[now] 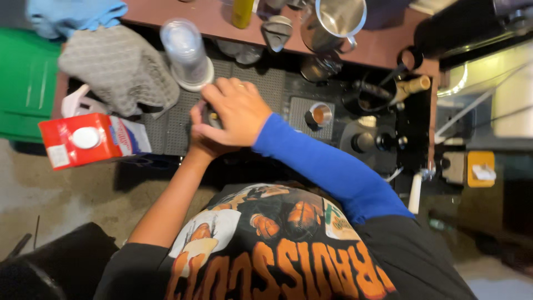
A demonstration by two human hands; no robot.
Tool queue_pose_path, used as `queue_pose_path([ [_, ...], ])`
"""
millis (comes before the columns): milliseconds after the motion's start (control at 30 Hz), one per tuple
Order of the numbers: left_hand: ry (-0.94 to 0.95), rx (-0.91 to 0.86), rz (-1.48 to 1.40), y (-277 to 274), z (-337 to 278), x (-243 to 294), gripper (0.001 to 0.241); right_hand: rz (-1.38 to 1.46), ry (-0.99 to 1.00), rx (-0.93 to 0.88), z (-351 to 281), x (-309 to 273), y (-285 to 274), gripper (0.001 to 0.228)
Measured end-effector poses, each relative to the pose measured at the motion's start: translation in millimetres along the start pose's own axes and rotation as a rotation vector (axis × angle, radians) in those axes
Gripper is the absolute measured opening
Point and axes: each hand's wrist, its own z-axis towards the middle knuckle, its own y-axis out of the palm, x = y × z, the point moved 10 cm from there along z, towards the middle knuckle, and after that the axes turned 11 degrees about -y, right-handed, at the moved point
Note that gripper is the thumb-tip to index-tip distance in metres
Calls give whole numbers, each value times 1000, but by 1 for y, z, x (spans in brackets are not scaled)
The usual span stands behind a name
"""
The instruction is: The person prepares a beverage by first cleaning a plastic cup with a cloth, then weighing and scooping a brown powder into a metal portafilter basket. They use a digital scale to measure the powder and a spoon to transfer it.
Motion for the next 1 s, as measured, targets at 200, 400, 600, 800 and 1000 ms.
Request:
queue_pose_path([
  [200, 48, -3, -88, -2, 2, 11, 98, -30, 28, 209, -6, 0, 1, 49],
  [400, 148, 90, 93, -6, -10, 26, 106, 154, -30, 444, -32, 1, -29, 36],
  [600, 77, 357, 150, -70, -36, -51, 143, 126, 288, 348, -202, 55, -57, 18],
  [800, 62, 366, 34, -69, -35, -94, 149, -44, 1486, -161, -526, 124, -64, 61],
  [1000, -189, 363, -295, -38, -106, -55, 82, -453, 1849, -141, -730, 165, -53, 62],
])
